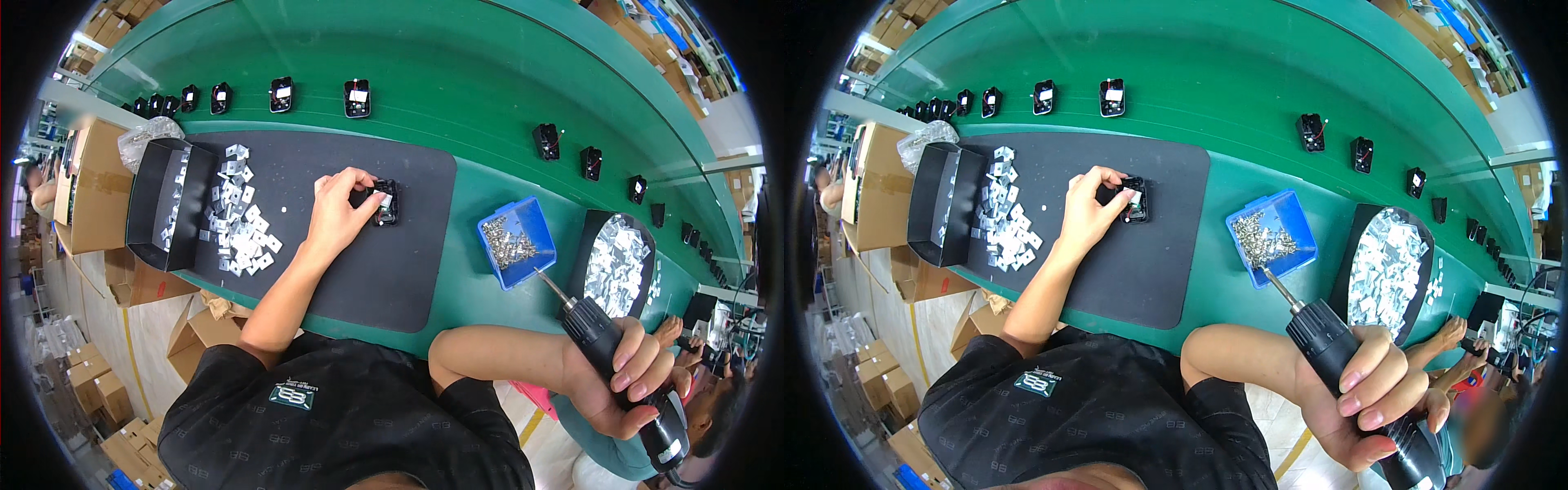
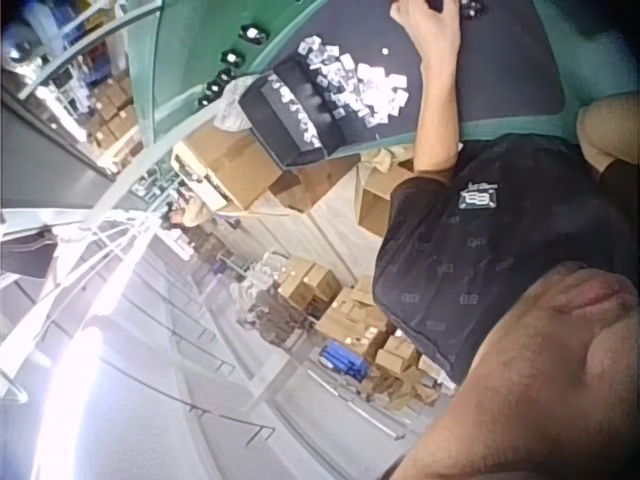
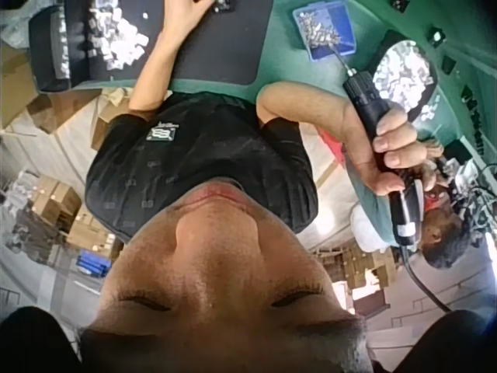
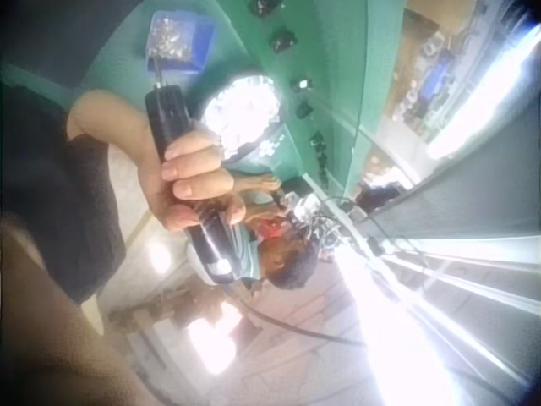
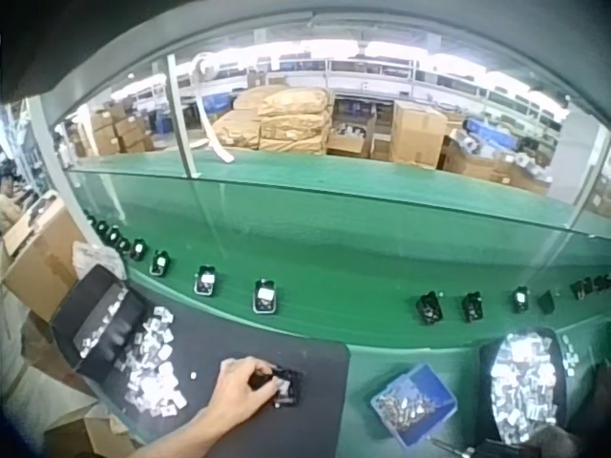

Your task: Using a power screwdriver to assemble small electronic components at a factory workstation.

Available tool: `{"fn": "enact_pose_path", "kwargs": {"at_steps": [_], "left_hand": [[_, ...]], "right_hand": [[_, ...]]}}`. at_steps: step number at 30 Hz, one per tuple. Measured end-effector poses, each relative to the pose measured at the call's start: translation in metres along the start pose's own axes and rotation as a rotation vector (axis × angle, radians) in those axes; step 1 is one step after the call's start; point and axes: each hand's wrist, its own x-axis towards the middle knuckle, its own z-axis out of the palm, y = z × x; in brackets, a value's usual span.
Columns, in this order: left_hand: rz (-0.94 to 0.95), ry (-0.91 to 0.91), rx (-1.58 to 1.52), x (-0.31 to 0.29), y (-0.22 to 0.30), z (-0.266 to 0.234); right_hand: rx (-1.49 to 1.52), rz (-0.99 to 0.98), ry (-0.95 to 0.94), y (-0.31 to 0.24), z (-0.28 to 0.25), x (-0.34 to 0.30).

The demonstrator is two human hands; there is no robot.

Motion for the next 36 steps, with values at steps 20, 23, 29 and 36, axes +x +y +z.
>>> {"fn": "enact_pose_path", "kwargs": {"at_steps": [20,23,29,36], "left_hand": [[0.275,-0.300,-0.132,-0.012,0.083,-0.037],[0.406,-0.278,-0.140,-0.013,0.102,-0.042],[0.611,-0.209,-0.216,-0.008,0.121,-0.048],[0.633,-0.203,-0.292,-0.007,0.128,-0.050]], "right_hand": [[0.094,0.119,-0.115,0.015,0.019,-0.006],[0.082,0.174,-0.153,0.019,0.025,-0.009],[0.140,0.248,-0.228,0.025,0.032,-0.010],[0.177,0.307,-0.356,0.025,0.031,-0.005]]}}
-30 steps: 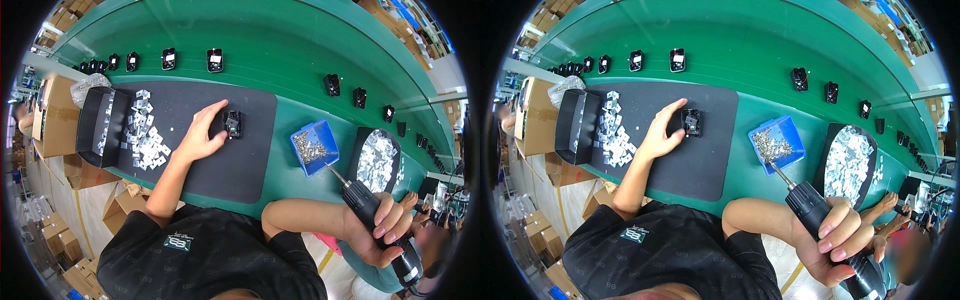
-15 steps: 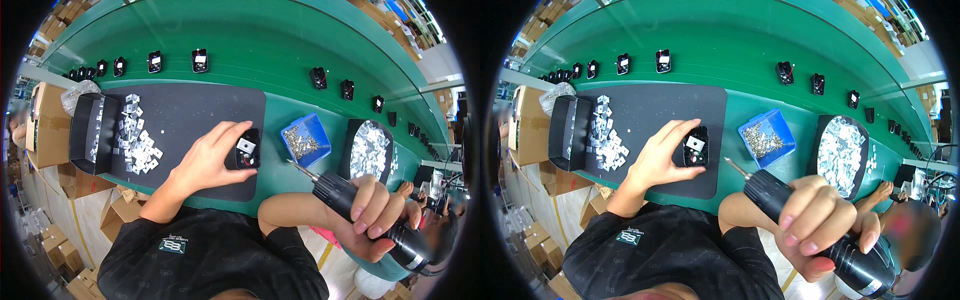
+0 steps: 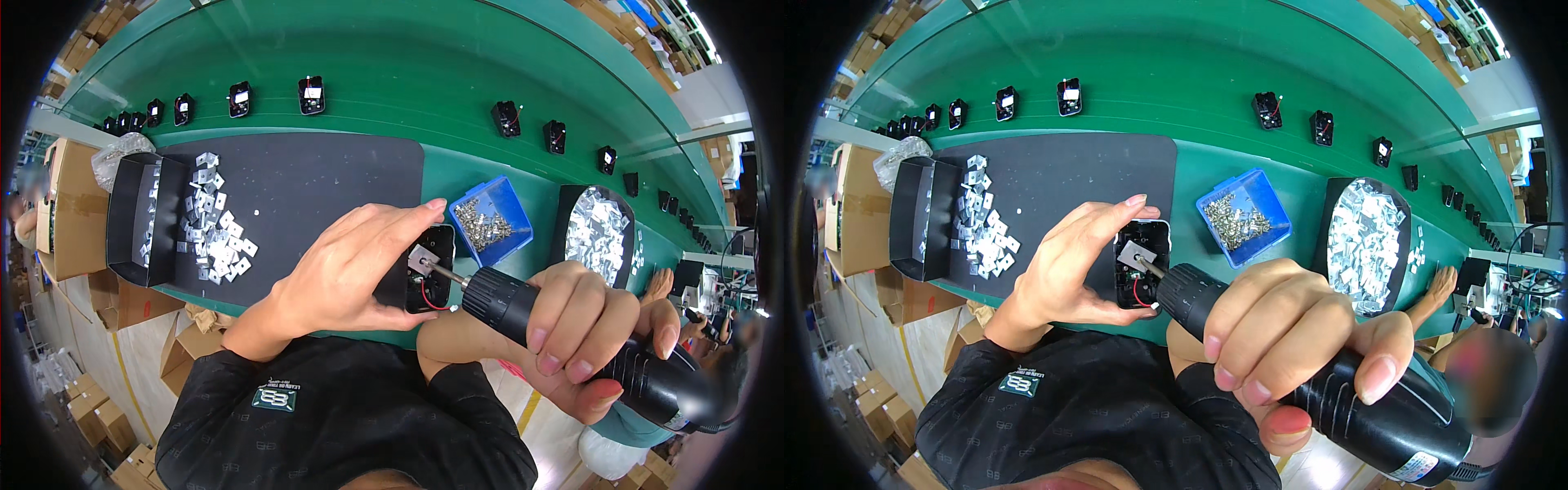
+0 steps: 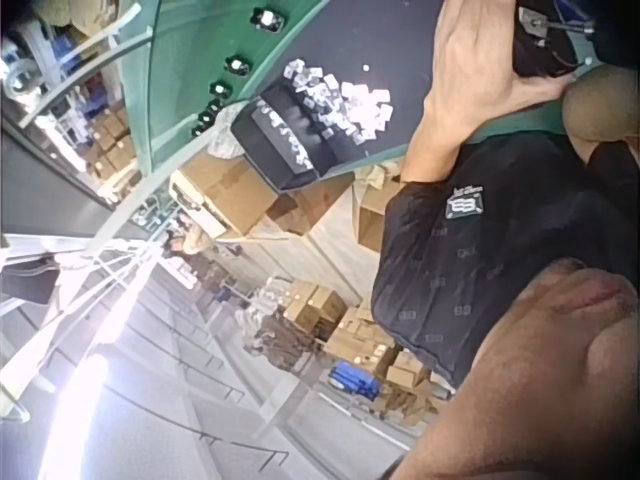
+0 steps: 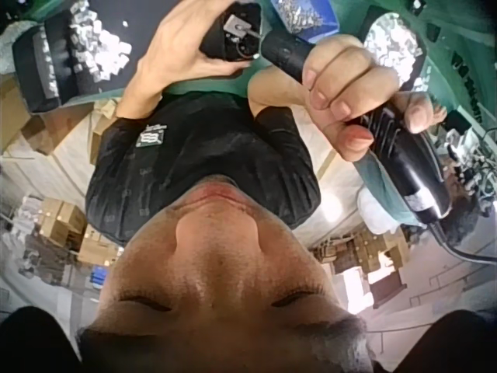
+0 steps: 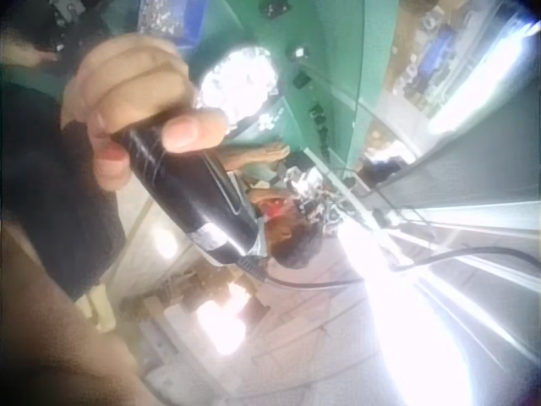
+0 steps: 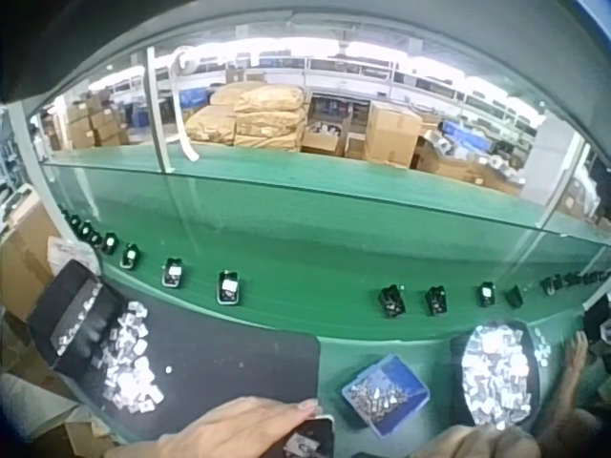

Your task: Using a power screwdriver to assemble small electronic components at a factory workstation.

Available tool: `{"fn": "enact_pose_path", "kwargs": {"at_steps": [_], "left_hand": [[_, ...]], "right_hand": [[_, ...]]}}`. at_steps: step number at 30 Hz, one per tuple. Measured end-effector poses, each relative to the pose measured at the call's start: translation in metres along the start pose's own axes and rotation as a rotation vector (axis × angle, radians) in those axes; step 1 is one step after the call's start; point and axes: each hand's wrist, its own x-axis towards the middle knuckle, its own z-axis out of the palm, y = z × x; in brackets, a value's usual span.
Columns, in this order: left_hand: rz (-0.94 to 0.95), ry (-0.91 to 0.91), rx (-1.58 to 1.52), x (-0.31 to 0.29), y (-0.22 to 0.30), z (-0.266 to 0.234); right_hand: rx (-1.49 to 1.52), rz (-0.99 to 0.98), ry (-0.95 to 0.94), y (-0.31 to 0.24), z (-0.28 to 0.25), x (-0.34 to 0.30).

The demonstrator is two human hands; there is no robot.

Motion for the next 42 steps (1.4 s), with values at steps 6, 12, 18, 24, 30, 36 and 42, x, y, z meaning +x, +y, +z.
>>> {"fn": "enact_pose_path", "kwargs": {"at_steps": [6,12,18,24,30,36,42], "left_hand": [[0.021,0.002,0.007,0.001,0.002,-0.003],[0.115,-0.008,0.051,0.007,0.001,-0.007],[0.180,0.018,-0.083,0.008,-0.011,-0.001],[0.225,0.013,-0.136,0.010,-0.019,0.003],[0.130,-0.047,-0.249,0.007,-0.020,0.007],[0.056,-0.019,-0.345,0.004,-0.017,0.015],[0.128,-0.002,-0.276,0.004,-0.018,0.020]], "right_hand": [[-0.034,0.009,0.000,0.000,0.001,-0.001],[-0.003,0.060,-0.060,0.000,-0.005,0.001],[0.124,0.042,-0.048,0.004,-0.009,0.001],[0.111,0.057,-0.039,0.002,-0.013,0.000],[0.012,0.048,0.009,0.002,-0.006,-0.002],[-0.042,0.015,0.021,-0.001,-0.006,0.002],[0.066,-0.078,0.086,0.004,-0.010,-0.005]]}}
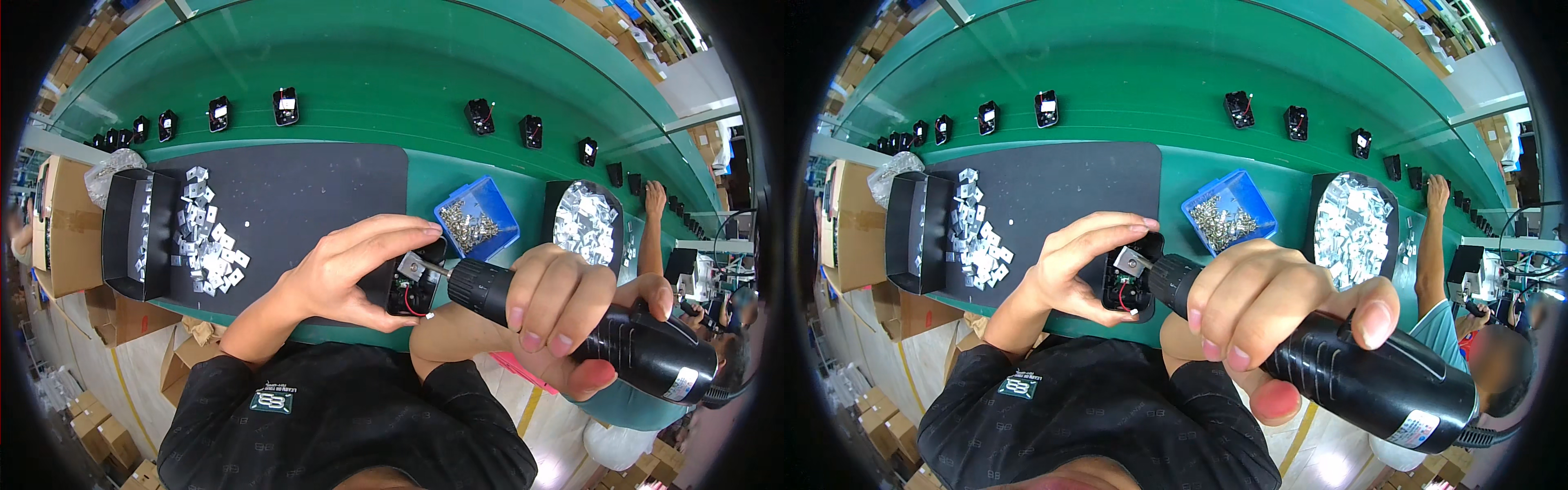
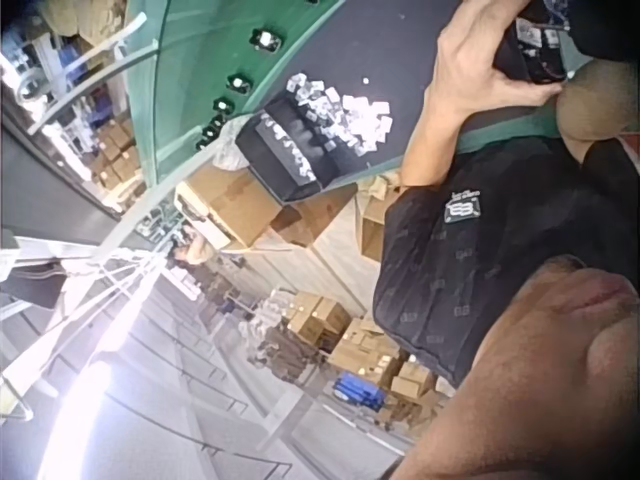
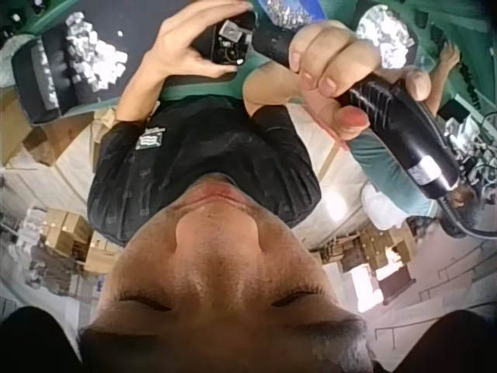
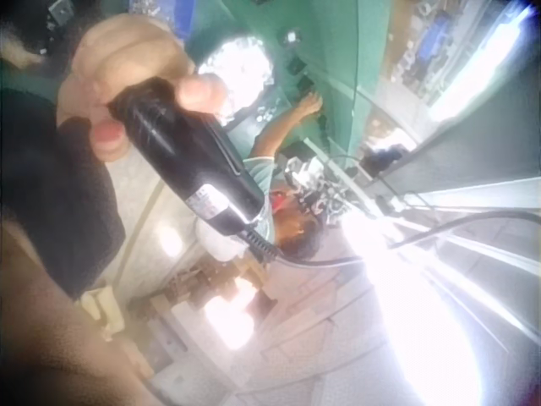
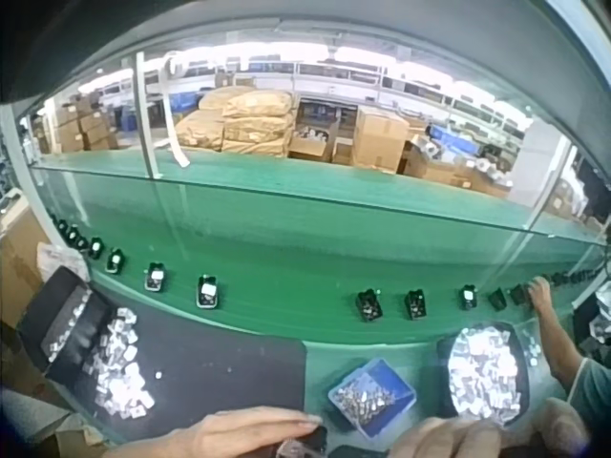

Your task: Using a power screwdriver to assemble small electronic components at a factory workstation.

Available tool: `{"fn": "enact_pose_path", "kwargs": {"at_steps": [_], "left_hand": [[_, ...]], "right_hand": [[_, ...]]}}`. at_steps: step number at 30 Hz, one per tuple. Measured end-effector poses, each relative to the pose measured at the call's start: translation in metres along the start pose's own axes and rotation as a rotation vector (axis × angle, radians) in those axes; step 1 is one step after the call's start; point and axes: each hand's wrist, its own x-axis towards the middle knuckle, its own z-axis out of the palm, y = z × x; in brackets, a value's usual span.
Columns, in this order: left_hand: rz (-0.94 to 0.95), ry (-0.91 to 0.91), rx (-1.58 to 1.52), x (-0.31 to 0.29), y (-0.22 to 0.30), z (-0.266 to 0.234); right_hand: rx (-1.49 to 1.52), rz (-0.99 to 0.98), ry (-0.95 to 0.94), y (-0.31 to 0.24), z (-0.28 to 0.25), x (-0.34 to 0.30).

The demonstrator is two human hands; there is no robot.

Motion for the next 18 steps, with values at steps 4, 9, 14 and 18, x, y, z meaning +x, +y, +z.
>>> {"fn": "enact_pose_path", "kwargs": {"at_steps": [4,9,14,18], "left_hand": [[0.006,0.004,0.011,0.001,0.001,0.001],[0.033,0.002,0.021,0.000,-0.001,0.002],[0.030,0.014,-0.013,0.000,0.002,0.003],[0.041,0.010,-0.016,0.002,0.003,0.003]], "right_hand": [[0.000,0.023,-0.061,-0.005,-0.002,0.002],[-0.037,0.053,-0.140,-0.012,-0.004,0.004],[-0.030,0.015,-0.041,-0.008,0.001,0.000],[-0.004,0.024,-0.084,-0.012,-0.004,0.002]]}}
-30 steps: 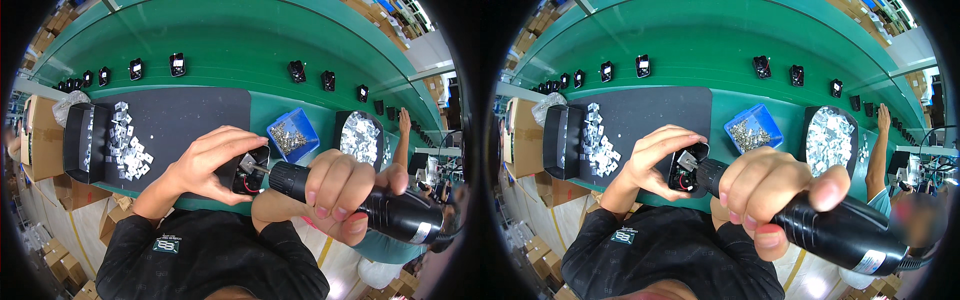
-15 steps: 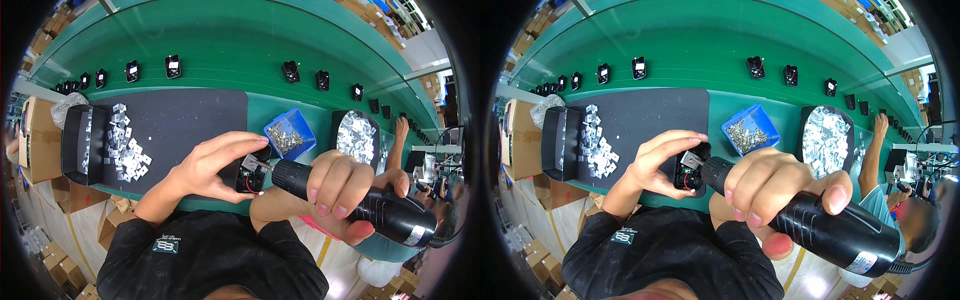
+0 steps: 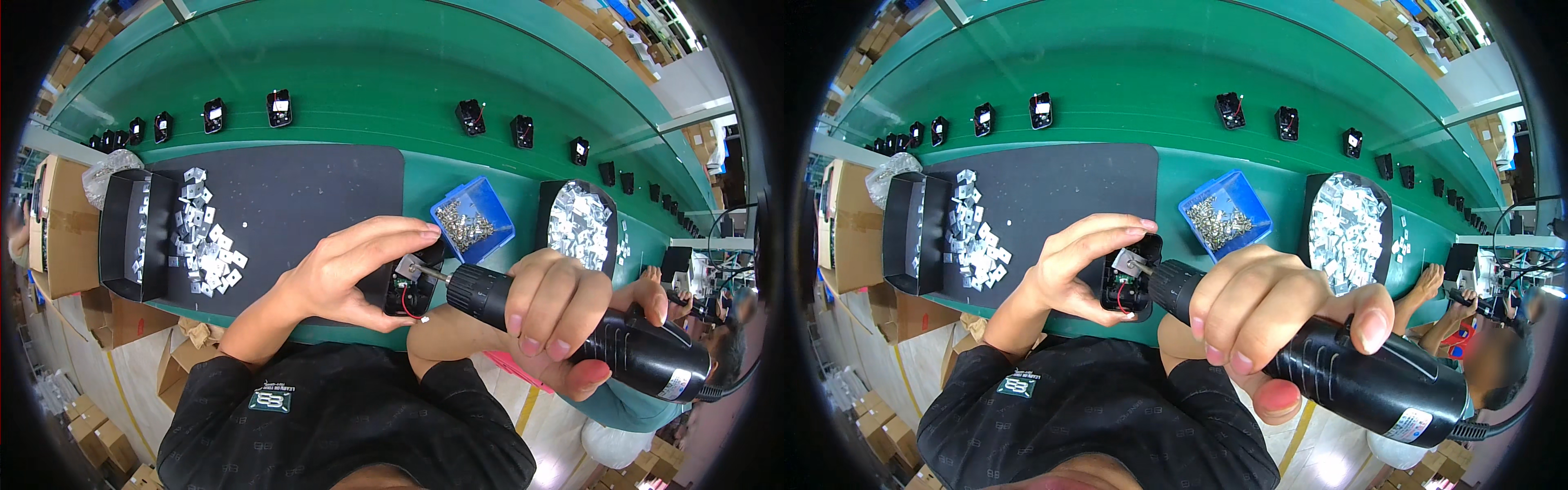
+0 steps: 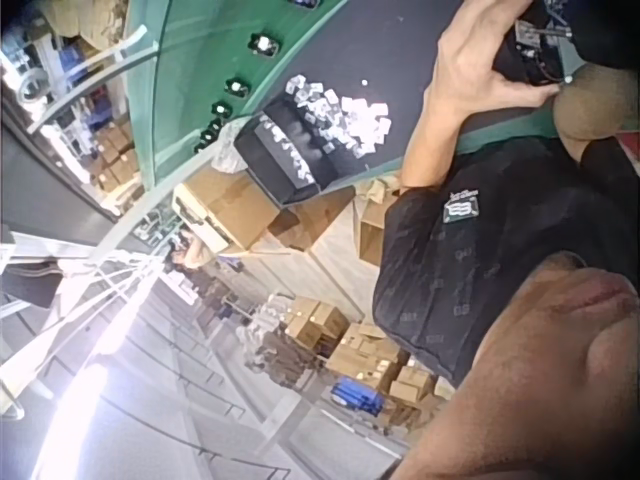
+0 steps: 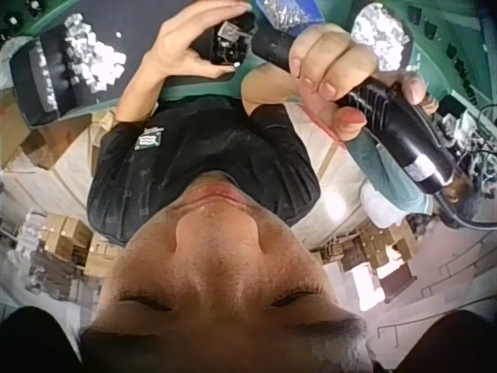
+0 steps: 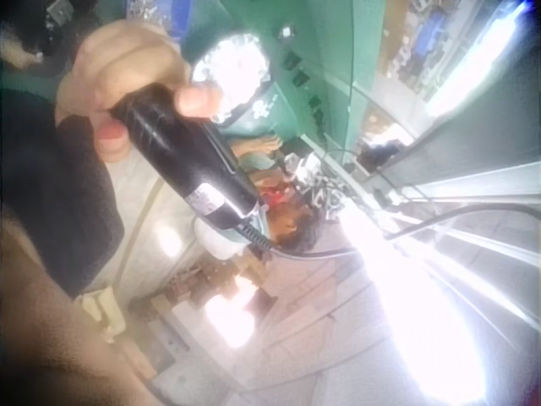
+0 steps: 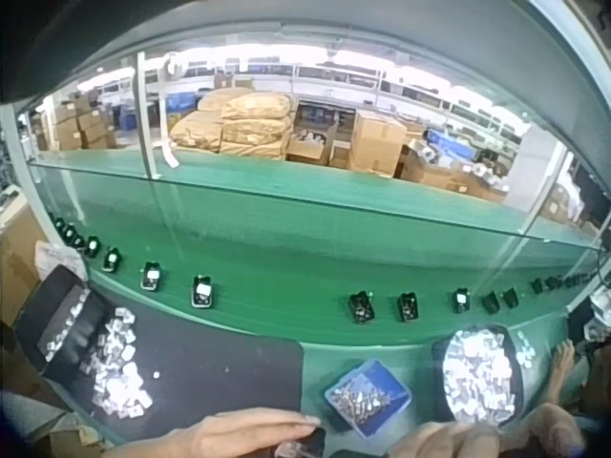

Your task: Using a power screwdriver to assemble small electronic components at a factory workstation.

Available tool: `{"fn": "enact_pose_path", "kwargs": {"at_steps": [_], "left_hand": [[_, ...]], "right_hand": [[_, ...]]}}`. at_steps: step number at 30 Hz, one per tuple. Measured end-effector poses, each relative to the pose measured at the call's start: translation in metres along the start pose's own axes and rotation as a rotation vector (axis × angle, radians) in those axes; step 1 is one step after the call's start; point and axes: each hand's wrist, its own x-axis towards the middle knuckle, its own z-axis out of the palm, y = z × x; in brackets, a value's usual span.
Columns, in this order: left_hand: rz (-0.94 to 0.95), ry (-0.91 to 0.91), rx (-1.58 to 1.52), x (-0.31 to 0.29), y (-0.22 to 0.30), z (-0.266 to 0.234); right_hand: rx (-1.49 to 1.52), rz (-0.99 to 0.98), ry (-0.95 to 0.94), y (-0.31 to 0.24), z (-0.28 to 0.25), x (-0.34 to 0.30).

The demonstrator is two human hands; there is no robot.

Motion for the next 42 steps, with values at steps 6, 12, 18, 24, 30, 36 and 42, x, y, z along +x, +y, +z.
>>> {"fn": "enact_pose_path", "kwargs": {"at_steps": [6,12,18,24,30,36,42], "left_hand": [[-0.005,-0.002,-0.013,-0.001,-0.002,0.001],[-0.010,-0.001,-0.033,-0.001,0.000,0.001],[-0.023,-0.014,-0.015,0.001,0.000,0.002],[0.005,-0.020,0.028,0.003,0.001,0.001],[-0.014,-0.012,-0.054,0.001,0.002,-0.002],[0.016,-0.079,0.042,0.015,-0.003,-0.003],[0.046,-0.164,0.050,0.033,-0.017,0.007]], "right_hand": [[0.042,0.002,-0.095,-0.003,-0.008,0.001],[0.053,0.016,-0.122,-0.005,-0.010,0.001],[0.071,0.041,-0.114,-0.005,-0.009,0.003],[0.030,0.043,-0.101,-0.006,-0.007,0.000],[0.071,-0.001,0.019,0.001,-0.002,-0.001],[0.040,-0.043,-0.122,0.002,-0.011,0.005],[0.004,0.069,0.026,-0.011,-0.027,0.004]]}}
